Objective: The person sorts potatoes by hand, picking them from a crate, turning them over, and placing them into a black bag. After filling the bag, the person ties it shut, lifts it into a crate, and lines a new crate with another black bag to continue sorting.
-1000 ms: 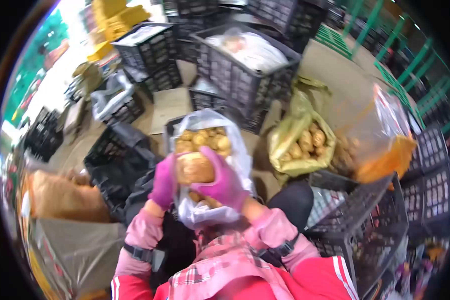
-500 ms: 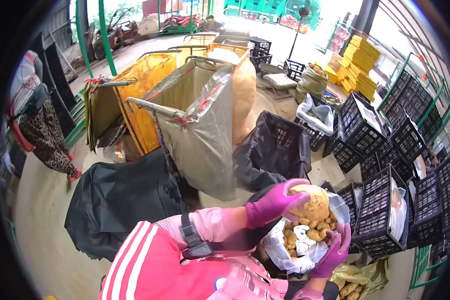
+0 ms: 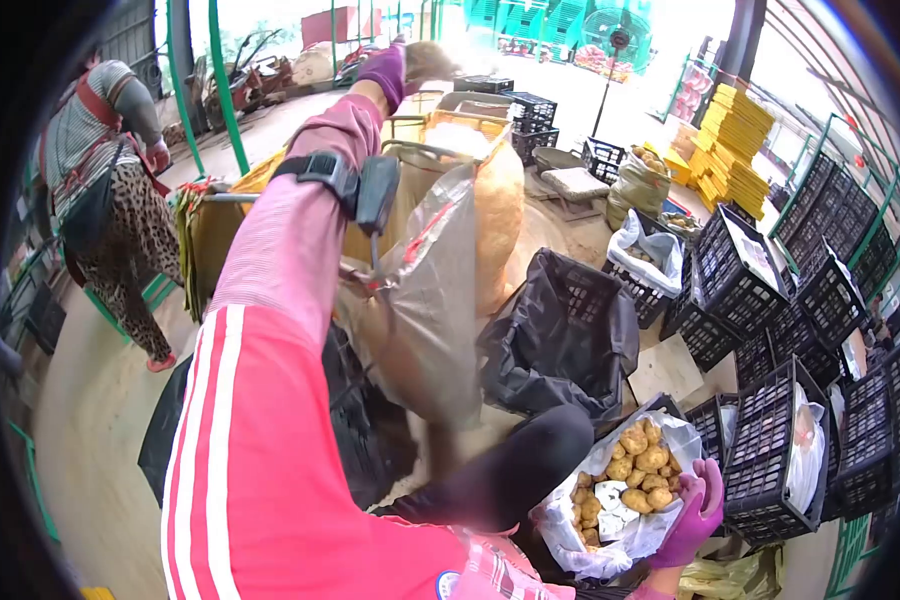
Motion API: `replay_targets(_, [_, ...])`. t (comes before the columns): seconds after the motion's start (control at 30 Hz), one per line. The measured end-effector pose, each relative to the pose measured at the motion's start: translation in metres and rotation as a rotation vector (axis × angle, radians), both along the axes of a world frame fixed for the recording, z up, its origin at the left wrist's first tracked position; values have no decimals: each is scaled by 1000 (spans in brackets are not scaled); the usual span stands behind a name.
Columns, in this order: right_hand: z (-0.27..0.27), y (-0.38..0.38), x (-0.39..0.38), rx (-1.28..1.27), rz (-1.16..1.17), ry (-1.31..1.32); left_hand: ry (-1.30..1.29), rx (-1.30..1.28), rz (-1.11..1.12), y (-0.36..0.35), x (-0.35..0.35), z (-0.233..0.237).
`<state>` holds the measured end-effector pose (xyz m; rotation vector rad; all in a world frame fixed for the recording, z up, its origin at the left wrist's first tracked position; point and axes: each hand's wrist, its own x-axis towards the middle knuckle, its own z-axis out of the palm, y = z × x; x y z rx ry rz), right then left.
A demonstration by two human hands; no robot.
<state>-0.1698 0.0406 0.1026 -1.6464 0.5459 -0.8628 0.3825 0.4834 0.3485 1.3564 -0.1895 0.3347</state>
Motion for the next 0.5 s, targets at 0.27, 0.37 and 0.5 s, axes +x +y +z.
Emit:
replay_targets(0.27, [-42, -79, -68, -12, -124, -27, -137, 377, -394, -218, -107, 12])
replay_targets(0.37, [-1, -100, -64, -18, -165, -45, -941, 903, -658, -310, -198, -13])
replay_targets(0.5, [19, -137, -67, -44, -280, -182, -1397, 859, -946, -442, -287, -164])
